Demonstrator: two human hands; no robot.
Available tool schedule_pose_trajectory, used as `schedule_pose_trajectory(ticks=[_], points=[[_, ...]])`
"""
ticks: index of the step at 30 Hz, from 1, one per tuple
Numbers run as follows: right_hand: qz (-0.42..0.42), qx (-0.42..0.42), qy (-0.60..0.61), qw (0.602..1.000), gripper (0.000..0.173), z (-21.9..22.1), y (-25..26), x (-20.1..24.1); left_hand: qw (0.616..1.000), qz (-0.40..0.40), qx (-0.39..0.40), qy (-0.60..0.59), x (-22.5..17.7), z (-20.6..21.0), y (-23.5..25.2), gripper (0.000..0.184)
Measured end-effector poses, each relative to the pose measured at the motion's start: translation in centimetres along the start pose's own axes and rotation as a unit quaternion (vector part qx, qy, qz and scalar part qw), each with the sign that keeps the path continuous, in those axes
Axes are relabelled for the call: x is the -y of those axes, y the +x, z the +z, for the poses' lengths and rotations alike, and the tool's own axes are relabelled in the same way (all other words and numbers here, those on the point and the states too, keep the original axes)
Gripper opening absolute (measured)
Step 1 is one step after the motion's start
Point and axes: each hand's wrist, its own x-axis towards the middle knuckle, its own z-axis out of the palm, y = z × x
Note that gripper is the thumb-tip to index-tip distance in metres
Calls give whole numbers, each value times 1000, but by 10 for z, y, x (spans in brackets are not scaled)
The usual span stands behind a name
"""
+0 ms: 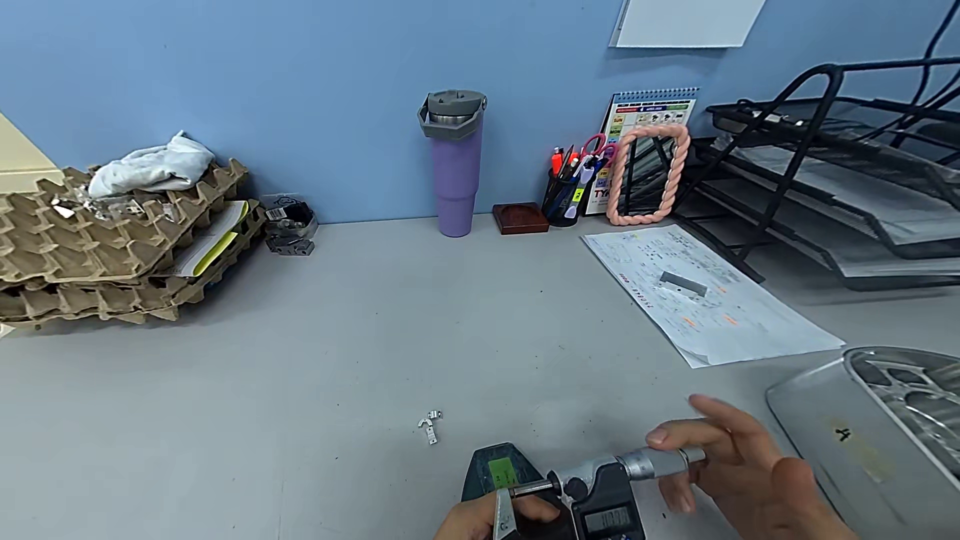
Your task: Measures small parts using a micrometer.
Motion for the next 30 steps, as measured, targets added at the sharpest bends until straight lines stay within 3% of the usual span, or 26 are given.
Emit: schedule_pose_trajectory(ticks=[4,8,12,16,19,25,30], points=[[28,14,-50,998,58,0,-4,-7,1000,9,-7,4,0,1,0,30],[-1,24,-37,999,50,-2,-2,-7,998,39,7,39,2,0,2,31],[43,-2,-96,994,66,-1,-5,-10,998,45,15,45,1,-1,3,29],[19,-3,-54,998,60,-4,-3,-12,997,51,17,52,2,-2,5,29],[54,-6,-96,994,71,2,-6,-10,997,49,21,60,0,-3,5,28],[-15,-98,-163,982,25,13,-7,6,997,42,13,56,0,-1,3,29],[-11,-128,-220,967,36,22,-3,5,998,37,7,59,0,-1,2,29]])
